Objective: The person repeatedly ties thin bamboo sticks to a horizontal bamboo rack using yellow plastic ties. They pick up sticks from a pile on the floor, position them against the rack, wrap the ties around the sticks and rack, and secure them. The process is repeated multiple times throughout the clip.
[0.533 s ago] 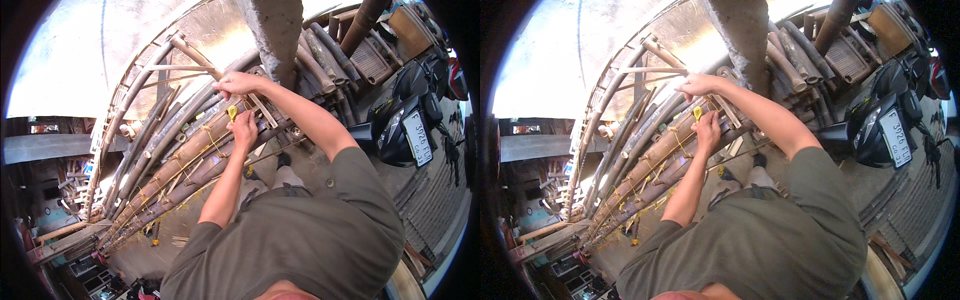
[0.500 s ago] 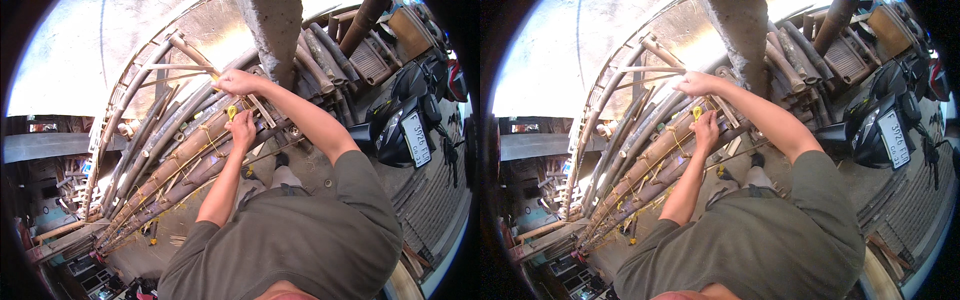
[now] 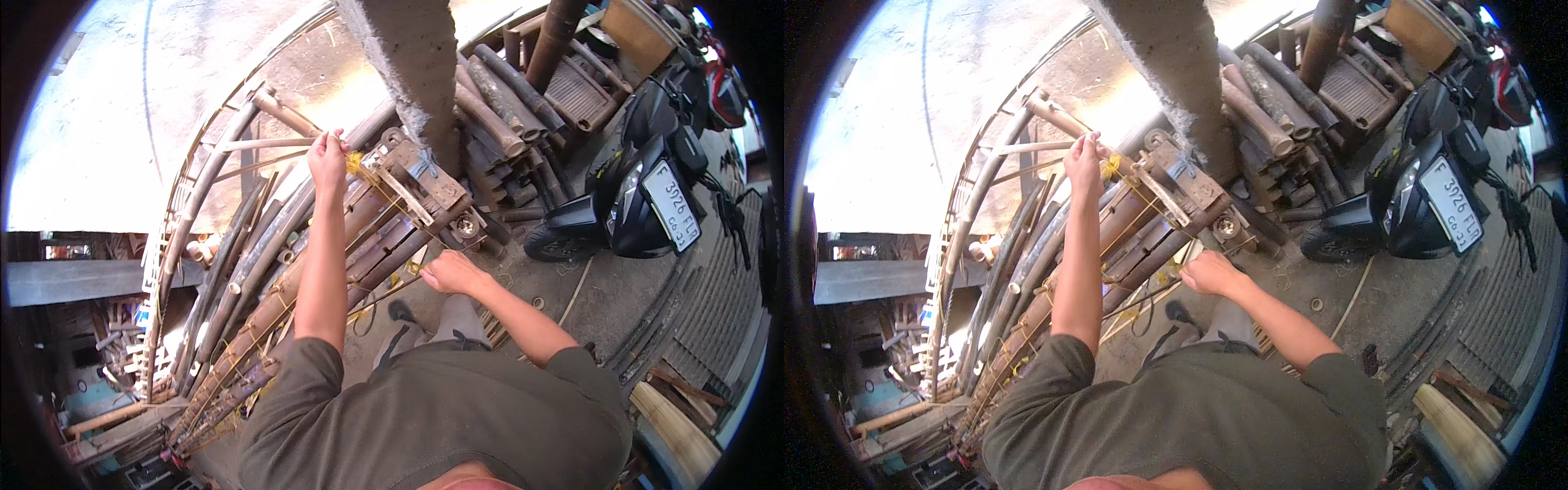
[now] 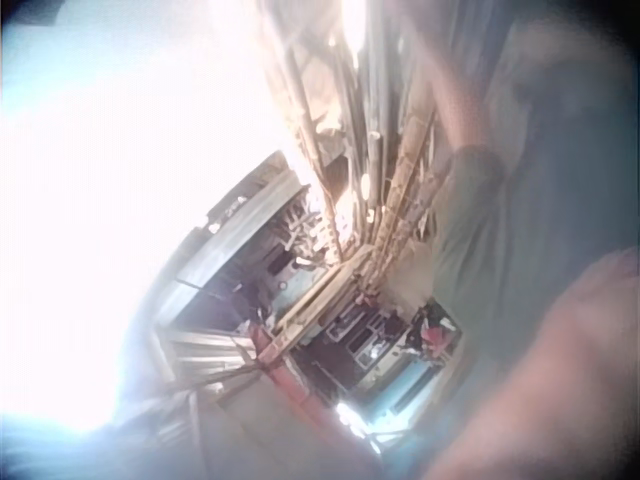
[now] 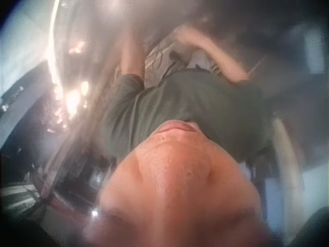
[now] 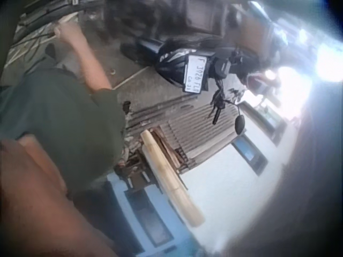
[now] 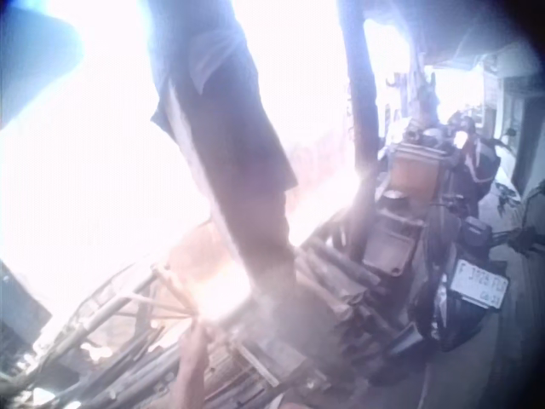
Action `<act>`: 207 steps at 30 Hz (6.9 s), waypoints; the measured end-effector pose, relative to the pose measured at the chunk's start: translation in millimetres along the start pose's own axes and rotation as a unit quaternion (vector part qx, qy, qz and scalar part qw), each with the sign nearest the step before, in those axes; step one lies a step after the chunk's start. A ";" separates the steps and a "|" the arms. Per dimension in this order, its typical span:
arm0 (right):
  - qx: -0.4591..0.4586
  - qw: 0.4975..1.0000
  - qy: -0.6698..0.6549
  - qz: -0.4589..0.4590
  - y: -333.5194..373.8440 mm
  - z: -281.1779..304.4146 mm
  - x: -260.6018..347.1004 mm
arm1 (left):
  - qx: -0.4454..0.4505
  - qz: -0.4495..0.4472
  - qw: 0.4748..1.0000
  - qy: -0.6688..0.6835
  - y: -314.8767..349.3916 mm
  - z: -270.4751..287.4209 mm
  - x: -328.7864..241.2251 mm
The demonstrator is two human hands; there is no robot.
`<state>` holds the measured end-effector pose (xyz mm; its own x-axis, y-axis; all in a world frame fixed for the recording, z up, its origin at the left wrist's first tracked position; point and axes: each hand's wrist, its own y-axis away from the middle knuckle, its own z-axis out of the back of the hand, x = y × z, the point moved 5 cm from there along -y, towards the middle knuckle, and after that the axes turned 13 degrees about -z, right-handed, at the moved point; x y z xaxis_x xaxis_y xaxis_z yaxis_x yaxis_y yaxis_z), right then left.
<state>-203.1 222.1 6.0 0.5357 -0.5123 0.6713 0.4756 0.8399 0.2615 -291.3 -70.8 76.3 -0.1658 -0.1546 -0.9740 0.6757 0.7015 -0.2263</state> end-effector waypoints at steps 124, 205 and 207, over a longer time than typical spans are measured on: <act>0.037 0.998 -0.018 -0.057 61.2 -530.2 505.9 | 0.337 0.144 0.702 -0.610 223.3 857.6 44.0; -0.148 0.988 0.033 -0.029 -133.0 -542.2 729.0 | 0.153 -0.065 0.912 -0.375 412.5 865.7 -36.8; -0.079 0.991 0.088 -0.055 -155.8 -555.5 688.4 | 0.188 -0.008 0.912 -0.364 413.1 862.3 -37.4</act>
<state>479.1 -361.0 42.1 0.5822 -0.6340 0.5090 0.6331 0.7463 0.2054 613.4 -375.1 9.0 0.2504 -0.6801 -0.6891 0.8984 0.4284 -0.0963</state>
